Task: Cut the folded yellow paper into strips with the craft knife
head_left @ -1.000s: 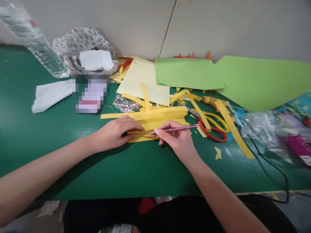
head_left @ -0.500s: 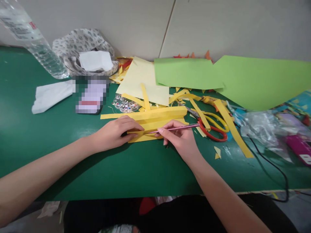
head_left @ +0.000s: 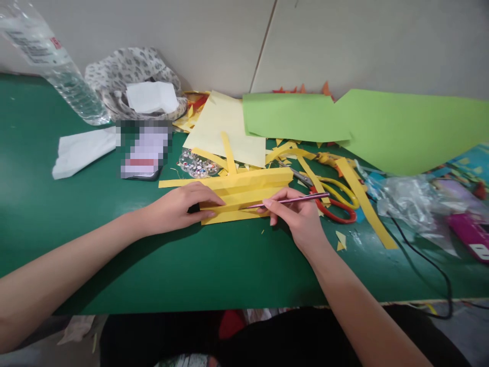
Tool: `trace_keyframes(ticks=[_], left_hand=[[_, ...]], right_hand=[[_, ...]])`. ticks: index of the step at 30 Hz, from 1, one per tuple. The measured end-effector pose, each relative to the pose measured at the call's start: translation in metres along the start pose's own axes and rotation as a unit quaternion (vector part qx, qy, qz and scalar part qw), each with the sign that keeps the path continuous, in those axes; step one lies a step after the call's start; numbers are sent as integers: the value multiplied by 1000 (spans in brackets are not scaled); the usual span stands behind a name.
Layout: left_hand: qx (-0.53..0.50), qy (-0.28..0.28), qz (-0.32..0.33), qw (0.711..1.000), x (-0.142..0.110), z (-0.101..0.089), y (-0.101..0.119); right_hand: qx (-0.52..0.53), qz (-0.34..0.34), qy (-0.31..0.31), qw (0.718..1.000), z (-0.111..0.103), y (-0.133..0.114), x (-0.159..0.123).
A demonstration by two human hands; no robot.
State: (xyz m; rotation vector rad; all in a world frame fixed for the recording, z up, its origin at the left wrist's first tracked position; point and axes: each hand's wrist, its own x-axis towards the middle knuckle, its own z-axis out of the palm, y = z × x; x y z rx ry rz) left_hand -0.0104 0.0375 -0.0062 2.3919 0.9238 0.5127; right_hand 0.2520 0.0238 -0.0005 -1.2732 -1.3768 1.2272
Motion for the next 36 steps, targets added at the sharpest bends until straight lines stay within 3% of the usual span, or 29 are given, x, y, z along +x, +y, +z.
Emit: trace_keyframes(ticks=[15, 18, 21, 26, 29, 32, 36], left_hand=[[-8, 3, 8, 1000, 0, 0, -3], [3, 12, 8, 1000, -1, 3, -1], [26, 58, -6, 998, -1, 11, 5], [29, 101, -15, 994, -3, 19, 13], [2, 61, -18, 998, -5, 9, 10], [-23, 7, 23, 999, -6, -4, 3], [-48, 0, 39, 998, -6, -9, -3]], right_hand=[[-2, -14, 39, 999, -15, 3, 1], [4, -24, 42, 999, -12, -1, 0], [18, -33, 41, 998, -4, -7, -3], [25, -9, 4, 1000, 15, -11, -7], [26, 8, -6, 1000, 20, -7, -5], [33, 12, -11, 999, 19, -2, -2], [30, 9, -11, 999, 17, 1, -1]])
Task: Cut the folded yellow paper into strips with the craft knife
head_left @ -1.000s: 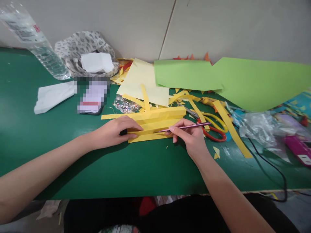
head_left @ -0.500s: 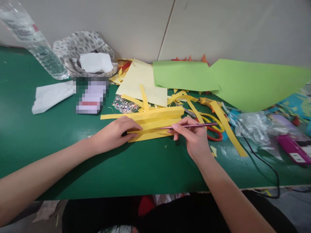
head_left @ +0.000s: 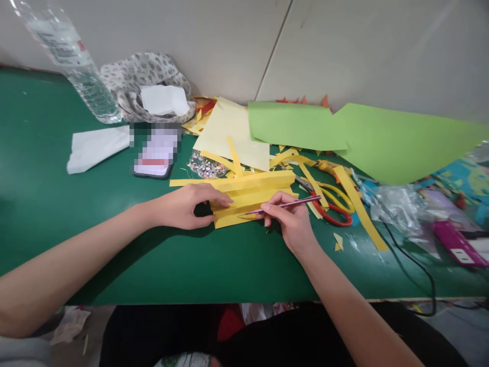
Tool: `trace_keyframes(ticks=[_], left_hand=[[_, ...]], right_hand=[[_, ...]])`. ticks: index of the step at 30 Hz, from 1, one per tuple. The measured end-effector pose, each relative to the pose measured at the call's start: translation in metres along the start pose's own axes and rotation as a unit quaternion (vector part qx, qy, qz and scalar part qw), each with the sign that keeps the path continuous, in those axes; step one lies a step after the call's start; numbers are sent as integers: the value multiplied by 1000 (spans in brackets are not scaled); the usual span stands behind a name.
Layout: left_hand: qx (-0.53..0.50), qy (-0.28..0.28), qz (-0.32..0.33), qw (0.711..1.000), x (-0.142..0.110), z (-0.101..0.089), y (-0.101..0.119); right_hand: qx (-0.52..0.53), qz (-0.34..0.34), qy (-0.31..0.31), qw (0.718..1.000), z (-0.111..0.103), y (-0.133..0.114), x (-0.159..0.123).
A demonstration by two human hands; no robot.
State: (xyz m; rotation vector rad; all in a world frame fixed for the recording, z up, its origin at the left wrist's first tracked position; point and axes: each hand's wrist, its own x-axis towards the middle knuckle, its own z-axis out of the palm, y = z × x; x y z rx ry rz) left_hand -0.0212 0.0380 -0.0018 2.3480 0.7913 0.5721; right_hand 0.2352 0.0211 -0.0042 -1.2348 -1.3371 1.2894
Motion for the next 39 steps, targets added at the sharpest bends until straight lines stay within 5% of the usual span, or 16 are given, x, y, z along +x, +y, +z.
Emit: trace_keyframes(ticks=[10, 21, 39], left_hand=[[17, -2, 7, 1000, 1, 2, -2], [17, -2, -7, 1000, 1, 3, -1], [14, -10, -13, 1000, 2, 1, 0]], right_hand=[[-15, 5, -61, 998, 27, -10, -4], [-30, 11, -64, 997, 29, -9, -3], [-2, -15, 29, 999, -9, -5, 3]])
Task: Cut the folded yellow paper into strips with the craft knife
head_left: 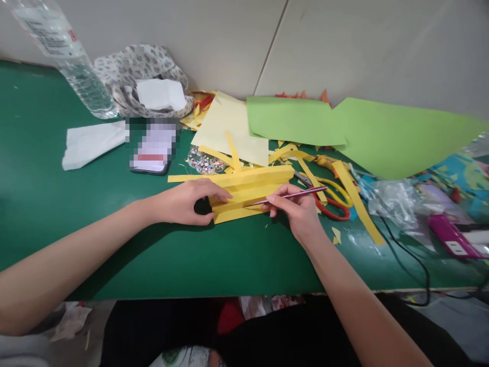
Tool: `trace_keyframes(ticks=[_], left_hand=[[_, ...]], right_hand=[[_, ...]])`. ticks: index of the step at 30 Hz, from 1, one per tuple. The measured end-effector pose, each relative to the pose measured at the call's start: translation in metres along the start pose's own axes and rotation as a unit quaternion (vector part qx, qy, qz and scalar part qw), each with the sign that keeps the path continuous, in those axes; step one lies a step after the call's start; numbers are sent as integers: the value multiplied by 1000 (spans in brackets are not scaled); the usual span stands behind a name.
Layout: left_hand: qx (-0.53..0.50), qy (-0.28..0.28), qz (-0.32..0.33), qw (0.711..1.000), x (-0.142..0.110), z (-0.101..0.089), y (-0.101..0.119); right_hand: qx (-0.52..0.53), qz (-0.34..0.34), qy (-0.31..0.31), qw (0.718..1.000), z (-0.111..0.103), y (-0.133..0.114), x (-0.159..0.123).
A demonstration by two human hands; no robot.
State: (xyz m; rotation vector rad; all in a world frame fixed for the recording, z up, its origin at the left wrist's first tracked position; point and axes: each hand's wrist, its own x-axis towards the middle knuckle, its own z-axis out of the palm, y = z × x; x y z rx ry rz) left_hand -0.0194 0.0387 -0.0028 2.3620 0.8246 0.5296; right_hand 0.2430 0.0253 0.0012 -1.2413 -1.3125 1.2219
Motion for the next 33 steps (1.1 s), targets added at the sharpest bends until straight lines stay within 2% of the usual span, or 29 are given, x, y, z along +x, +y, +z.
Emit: trace_keyframes(ticks=[5, 9, 13, 22, 27, 33], left_hand=[[1, -3, -1, 1000, -1, 0, 0], [9, 2, 6, 1000, -1, 2, -2], [20, 7, 16, 1000, 0, 2, -2], [26, 68, 91, 993, -3, -1, -4], [36, 78, 67, 994, -4, 0, -5], [42, 71, 50, 995, -5, 0, -4]], right_hand=[[6, -9, -29, 1000, 13, 0, -6], [-1, 14, -57, 998, 31, -2, -10], [9, 28, -75, 997, 40, -2, -10], [19, 8, -68, 997, 38, 1, -9], [28, -17, -57, 998, 35, 3, -10], [7, 1, -70, 998, 33, 1, -12]])
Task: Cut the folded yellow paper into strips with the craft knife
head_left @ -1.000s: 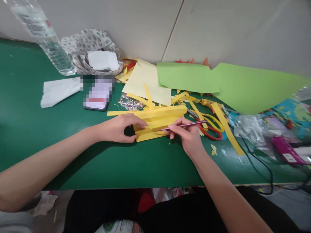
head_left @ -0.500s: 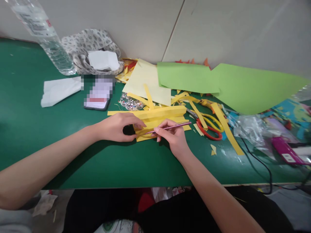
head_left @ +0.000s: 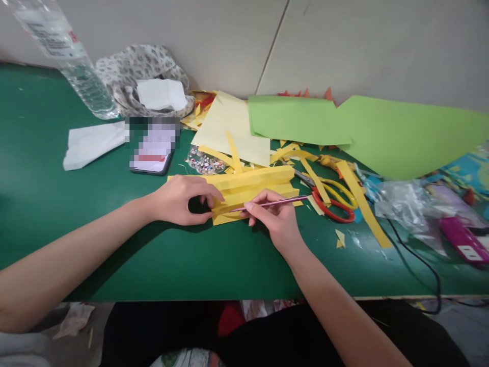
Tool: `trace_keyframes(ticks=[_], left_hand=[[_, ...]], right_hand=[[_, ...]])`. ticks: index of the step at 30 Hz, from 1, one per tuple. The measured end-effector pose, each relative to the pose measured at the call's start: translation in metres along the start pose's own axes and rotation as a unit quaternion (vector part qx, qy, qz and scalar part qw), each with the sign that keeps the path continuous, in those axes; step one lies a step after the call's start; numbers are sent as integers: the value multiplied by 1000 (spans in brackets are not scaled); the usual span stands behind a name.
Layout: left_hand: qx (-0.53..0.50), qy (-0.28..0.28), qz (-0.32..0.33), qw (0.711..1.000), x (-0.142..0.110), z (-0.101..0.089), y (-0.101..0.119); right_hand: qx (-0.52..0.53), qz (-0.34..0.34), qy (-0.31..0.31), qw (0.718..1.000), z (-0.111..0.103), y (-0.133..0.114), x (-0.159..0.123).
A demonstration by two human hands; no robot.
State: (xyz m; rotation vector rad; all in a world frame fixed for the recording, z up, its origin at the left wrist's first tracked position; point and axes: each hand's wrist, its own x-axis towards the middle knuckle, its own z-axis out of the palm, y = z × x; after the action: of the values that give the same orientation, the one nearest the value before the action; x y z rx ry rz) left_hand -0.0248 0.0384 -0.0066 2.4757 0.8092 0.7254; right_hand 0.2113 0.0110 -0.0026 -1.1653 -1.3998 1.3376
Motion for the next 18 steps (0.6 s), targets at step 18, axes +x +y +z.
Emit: trace_keyframes(ticks=[18], left_hand=[[19, -25, 4, 999, 3, -1, 2]], right_hand=[[-25, 13, 11, 1000, -1, 0, 2]])
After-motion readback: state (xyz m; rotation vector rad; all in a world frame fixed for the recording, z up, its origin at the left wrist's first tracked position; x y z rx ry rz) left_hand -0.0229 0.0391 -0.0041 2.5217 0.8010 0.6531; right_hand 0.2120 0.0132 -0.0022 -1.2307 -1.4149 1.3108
